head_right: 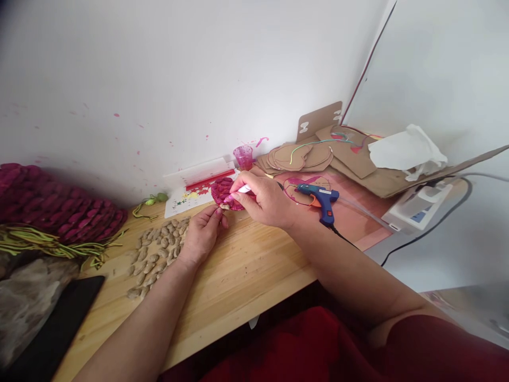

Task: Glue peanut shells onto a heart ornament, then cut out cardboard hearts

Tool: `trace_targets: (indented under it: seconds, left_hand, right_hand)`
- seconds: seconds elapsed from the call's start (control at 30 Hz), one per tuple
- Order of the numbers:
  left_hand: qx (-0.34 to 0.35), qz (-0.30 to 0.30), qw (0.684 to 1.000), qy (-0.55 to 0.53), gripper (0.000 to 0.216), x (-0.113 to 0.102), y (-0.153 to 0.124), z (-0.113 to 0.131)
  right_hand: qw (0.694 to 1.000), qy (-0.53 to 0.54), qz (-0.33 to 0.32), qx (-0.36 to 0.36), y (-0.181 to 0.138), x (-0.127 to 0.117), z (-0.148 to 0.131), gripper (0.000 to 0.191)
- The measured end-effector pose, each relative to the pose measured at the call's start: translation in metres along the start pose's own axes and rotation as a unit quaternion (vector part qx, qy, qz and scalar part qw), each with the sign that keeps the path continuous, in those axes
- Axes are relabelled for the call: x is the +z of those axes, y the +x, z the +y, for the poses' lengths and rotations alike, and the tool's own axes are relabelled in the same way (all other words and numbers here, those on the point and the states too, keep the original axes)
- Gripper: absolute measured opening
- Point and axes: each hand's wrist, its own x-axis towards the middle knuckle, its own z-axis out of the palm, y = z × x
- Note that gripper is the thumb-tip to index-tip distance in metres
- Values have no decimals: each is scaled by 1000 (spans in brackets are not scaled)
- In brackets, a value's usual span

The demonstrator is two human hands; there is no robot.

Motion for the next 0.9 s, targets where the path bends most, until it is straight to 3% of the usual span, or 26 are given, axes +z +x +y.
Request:
trace_targets:
  seconds: [0.23,0.4,0.57,0.9]
  left_hand:
    - [-8,6,1000,10,37,0,-1,3]
    - [-7,10,1000,18,37,-1,-1,4]
    - [24,8,999,33,36,0,0,2]
    - [37,7,999,39,34,0,0,1]
  right_hand:
    - [999,27,7,43,-1,1,2,9]
    - [989,118,14,89,-1,3,5,16]
    - [987,99,-1,124,0,3,3,18]
    - [996,68,3,59,0,2,1,14]
